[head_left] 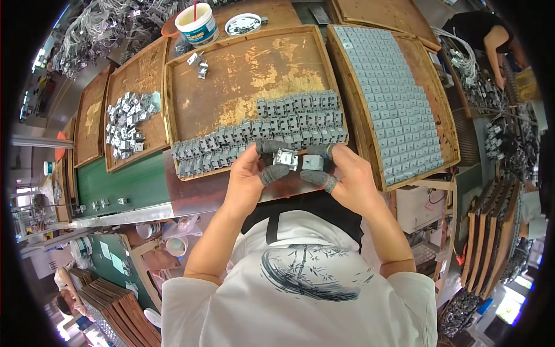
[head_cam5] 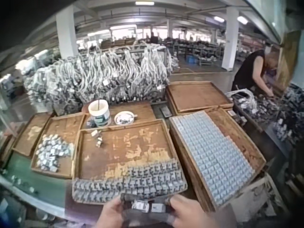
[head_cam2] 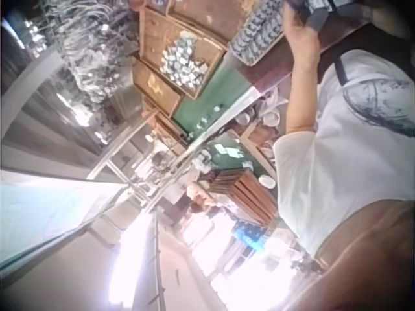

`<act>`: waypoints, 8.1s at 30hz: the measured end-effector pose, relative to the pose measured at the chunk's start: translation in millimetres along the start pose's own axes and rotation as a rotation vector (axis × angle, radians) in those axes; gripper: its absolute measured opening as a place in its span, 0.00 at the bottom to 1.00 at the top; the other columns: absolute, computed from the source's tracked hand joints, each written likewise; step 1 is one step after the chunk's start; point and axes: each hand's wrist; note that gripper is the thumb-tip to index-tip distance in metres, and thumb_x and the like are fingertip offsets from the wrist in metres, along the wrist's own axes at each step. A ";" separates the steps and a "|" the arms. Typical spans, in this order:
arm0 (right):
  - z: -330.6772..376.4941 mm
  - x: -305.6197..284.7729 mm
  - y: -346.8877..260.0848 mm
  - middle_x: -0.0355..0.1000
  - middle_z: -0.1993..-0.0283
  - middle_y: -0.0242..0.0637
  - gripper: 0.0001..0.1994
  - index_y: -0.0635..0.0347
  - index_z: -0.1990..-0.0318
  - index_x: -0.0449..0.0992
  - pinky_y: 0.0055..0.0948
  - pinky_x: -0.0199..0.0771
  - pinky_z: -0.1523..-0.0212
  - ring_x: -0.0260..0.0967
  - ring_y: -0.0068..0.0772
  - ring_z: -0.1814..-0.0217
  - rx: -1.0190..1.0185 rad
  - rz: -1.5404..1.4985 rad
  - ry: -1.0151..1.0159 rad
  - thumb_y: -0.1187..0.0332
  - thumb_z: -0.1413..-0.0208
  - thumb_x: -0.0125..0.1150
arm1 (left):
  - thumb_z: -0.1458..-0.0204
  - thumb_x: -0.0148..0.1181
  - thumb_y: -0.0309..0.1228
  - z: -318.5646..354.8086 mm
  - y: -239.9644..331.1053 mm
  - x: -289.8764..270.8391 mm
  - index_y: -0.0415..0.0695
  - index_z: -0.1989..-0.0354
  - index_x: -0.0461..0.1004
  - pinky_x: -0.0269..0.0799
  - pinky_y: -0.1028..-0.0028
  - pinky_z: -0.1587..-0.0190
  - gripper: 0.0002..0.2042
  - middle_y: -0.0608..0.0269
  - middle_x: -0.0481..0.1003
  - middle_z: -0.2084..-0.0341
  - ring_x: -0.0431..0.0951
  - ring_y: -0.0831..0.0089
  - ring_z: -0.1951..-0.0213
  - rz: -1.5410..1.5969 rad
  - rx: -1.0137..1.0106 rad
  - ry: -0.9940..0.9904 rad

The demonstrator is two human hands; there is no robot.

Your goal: Sorting small electronic components and placing them into a grid-style plastic tray.

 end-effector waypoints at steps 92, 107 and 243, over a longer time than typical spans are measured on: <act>-37.0 -27.9 103.4 0.77 0.61 0.35 0.14 0.63 0.51 0.76 0.27 0.80 0.68 0.75 0.26 0.66 0.443 -0.775 0.339 0.73 0.45 0.65 | 0.49 0.66 0.21 -71.8 -10.6 -44.5 0.42 0.48 0.72 0.73 0.79 0.59 0.19 0.67 0.79 0.60 0.77 0.78 0.59 -0.209 0.072 0.256; -29.2 -13.7 -6.5 0.69 0.67 0.45 0.15 0.65 0.63 0.69 0.43 0.73 0.69 0.71 0.54 0.66 -0.137 0.090 0.046 0.70 0.53 0.69 | 0.45 0.57 0.17 -23.1 29.0 3.6 0.38 0.44 0.72 0.70 0.74 0.48 0.18 0.62 0.69 0.54 0.73 0.71 0.50 -0.375 0.200 -0.186; -29.8 -3.4 -2.0 0.70 0.66 0.49 0.12 0.67 0.65 0.70 0.42 0.70 0.65 0.68 0.57 0.65 0.076 0.056 0.006 0.70 0.52 0.66 | 0.67 0.62 0.20 -38.7 -21.9 32.3 0.35 0.45 0.64 0.66 0.55 0.47 0.32 0.41 0.63 0.54 0.64 0.40 0.49 -0.985 0.432 -0.013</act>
Point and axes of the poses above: each hand's wrist, its own z-axis away from the middle knuckle, its own x-axis out of the palm, y = z × x
